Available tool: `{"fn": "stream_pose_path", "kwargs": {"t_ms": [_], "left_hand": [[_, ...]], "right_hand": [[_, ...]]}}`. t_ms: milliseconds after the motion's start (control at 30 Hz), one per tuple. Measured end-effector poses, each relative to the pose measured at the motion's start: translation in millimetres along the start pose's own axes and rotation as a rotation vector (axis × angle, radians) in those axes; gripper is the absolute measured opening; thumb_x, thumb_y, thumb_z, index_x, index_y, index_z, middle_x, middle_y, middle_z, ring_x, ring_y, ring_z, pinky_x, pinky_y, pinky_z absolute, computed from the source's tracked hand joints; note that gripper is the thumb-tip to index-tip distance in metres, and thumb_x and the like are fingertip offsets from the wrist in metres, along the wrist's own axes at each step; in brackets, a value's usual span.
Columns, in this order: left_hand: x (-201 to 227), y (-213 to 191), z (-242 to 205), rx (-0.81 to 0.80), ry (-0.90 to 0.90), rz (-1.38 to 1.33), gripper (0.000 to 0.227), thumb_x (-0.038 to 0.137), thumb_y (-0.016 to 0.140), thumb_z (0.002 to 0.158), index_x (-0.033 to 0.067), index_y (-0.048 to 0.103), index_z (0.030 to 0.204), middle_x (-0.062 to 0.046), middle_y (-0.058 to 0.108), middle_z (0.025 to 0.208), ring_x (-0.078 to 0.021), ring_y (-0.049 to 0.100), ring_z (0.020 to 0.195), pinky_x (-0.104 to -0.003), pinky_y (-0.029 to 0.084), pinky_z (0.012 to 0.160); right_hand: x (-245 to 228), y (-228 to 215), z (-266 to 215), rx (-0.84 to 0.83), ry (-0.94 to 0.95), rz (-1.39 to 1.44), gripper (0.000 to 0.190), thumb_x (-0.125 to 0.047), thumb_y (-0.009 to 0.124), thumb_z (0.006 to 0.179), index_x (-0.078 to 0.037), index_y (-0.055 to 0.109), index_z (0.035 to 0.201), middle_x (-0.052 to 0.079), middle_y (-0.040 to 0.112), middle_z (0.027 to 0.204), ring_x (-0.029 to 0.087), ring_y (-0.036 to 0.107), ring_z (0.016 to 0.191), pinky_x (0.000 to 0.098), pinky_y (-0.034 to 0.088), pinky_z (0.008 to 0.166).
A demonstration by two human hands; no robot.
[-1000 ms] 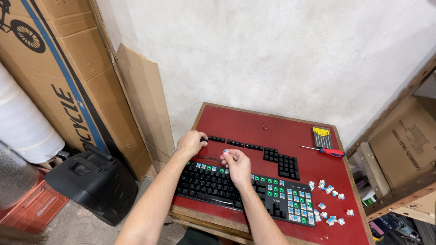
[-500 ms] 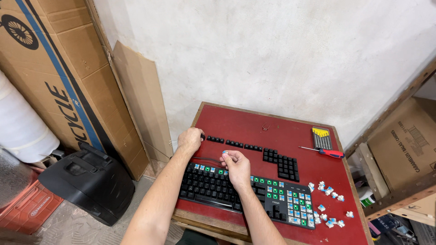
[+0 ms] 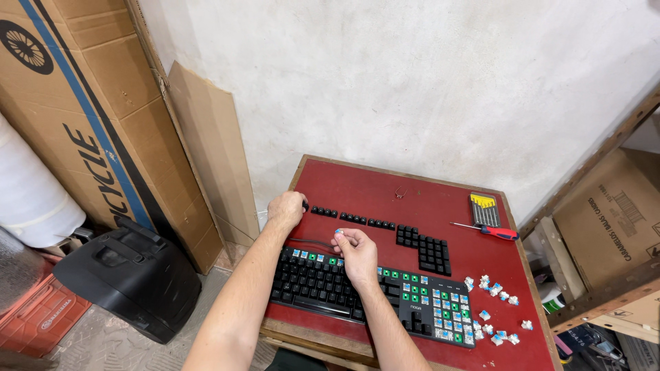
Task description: The person uses a keycap puller to remove keycaps from a black keyboard. They systematically pull off each keycap and place them in a row on the red table. The removed keycaps are arranged in a line as the task progresses.
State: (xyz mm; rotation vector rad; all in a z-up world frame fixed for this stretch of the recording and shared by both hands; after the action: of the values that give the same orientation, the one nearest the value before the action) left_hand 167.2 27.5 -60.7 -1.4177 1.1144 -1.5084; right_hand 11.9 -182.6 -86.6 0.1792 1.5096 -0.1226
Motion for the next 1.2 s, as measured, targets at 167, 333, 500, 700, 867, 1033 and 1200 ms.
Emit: {"fn": "stream_pose_path", "kwargs": {"t_ms": [167, 333, 500, 700, 867, 1033, 1200], "left_hand": [[-1.8, -3.9, 0.6, -0.009, -0.014, -0.034, 0.03, 0.022, 0.074, 0.107, 0.026, 0.085, 0.134, -0.013, 0.082, 0.128, -0.0368, 0.079, 0.126, -0.056, 0.064, 0.106], [-2.9, -11.0, -6.1, -0.021, -0.019, -0.026, 0.037, 0.022, 0.075, 0.107, 0.0254, 0.081, 0.144, -0.014, 0.08, 0.134, -0.0369, 0.078, 0.129, -0.057, 0.063, 0.108], [20.3, -33.7, -45.6, 0.08, 0.033, -0.025, 0.027, 0.029, 0.074, 0.105, 0.0238, 0.084, 0.13, -0.011, 0.082, 0.118, -0.0347, 0.081, 0.117, -0.053, 0.067, 0.098], [92.6, -3.4, -129.9, 0.36, 0.408, -0.027, 0.021, 0.026, 0.068, 0.098, 0.0138, 0.077, 0.114, -0.009, 0.078, 0.099, -0.0325, 0.079, 0.106, -0.047, 0.066, 0.089], [104.6, 56.7, -159.0, 0.464, 0.492, -0.011, 0.023, 0.024, 0.062, 0.094, 0.014, 0.073, 0.112, -0.007, 0.073, 0.094, -0.0299, 0.073, 0.101, -0.043, 0.06, 0.084], [96.1, 73.6, -157.1, 0.465, 0.5, -0.012, 0.016, 0.026, 0.057, 0.098, 0.0184, 0.07, 0.103, -0.004, 0.07, 0.088, -0.0266, 0.071, 0.099, -0.041, 0.057, 0.084], [105.5, 61.1, -172.1, 0.479, 0.49, -0.001, 0.013, 0.024, 0.06, 0.096, 0.0189, 0.071, 0.098, -0.002, 0.07, 0.086, -0.0239, 0.071, 0.099, -0.039, 0.057, 0.084]], "right_hand": [[2.0, 0.4, 2.0, -0.005, -0.005, 0.004, 0.03, -0.024, 0.082, 0.106, -0.002, 0.081, 0.127, 0.016, 0.09, 0.098, 0.01, 0.08, 0.078, 0.0178, 0.064, 0.067], [2.8, 0.0, 2.9, 0.002, -0.008, 0.007, 0.029, -0.023, 0.082, 0.106, -0.002, 0.081, 0.127, 0.015, 0.09, 0.097, 0.01, 0.08, 0.078, 0.0182, 0.064, 0.066], [5.1, -0.1, 5.7, 0.03, -0.023, 0.033, 0.028, -0.024, 0.08, 0.107, -0.003, 0.08, 0.127, 0.016, 0.089, 0.096, 0.012, 0.08, 0.077, 0.0198, 0.063, 0.064], [3.0, -7.0, 2.3, 0.146, -0.102, 0.161, 0.02, -0.013, 0.065, 0.11, 0.001, 0.076, 0.12, 0.015, 0.079, 0.086, 0.015, 0.07, 0.076, 0.0253, 0.059, 0.062], [8.0, -17.3, 2.9, 0.282, -0.195, -0.017, 0.018, -0.02, 0.067, 0.107, -0.009, 0.08, 0.114, 0.009, 0.074, 0.081, 0.016, 0.068, 0.076, 0.0325, 0.06, 0.067], [-17.8, -12.5, -12.7, 0.328, -0.32, -0.185, 0.013, -0.019, 0.071, 0.104, -0.014, 0.081, 0.111, 0.009, 0.077, 0.088, 0.021, 0.073, 0.084, 0.0374, 0.062, 0.077], [-44.1, -47.7, -44.8, 0.273, -0.491, -0.359, 0.017, -0.011, 0.076, 0.097, -0.016, 0.082, 0.112, 0.007, 0.074, 0.097, 0.024, 0.076, 0.089, 0.0366, 0.065, 0.08]]}}
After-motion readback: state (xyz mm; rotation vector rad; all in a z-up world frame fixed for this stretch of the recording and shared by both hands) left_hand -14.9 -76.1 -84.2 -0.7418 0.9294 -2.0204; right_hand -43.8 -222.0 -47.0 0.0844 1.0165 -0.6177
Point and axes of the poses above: each hand's wrist, its own z-axis towards the middle knuckle, its own y-axis out of the palm, x = y × z, the point moved 4 cm from there along z, towards the middle knuckle
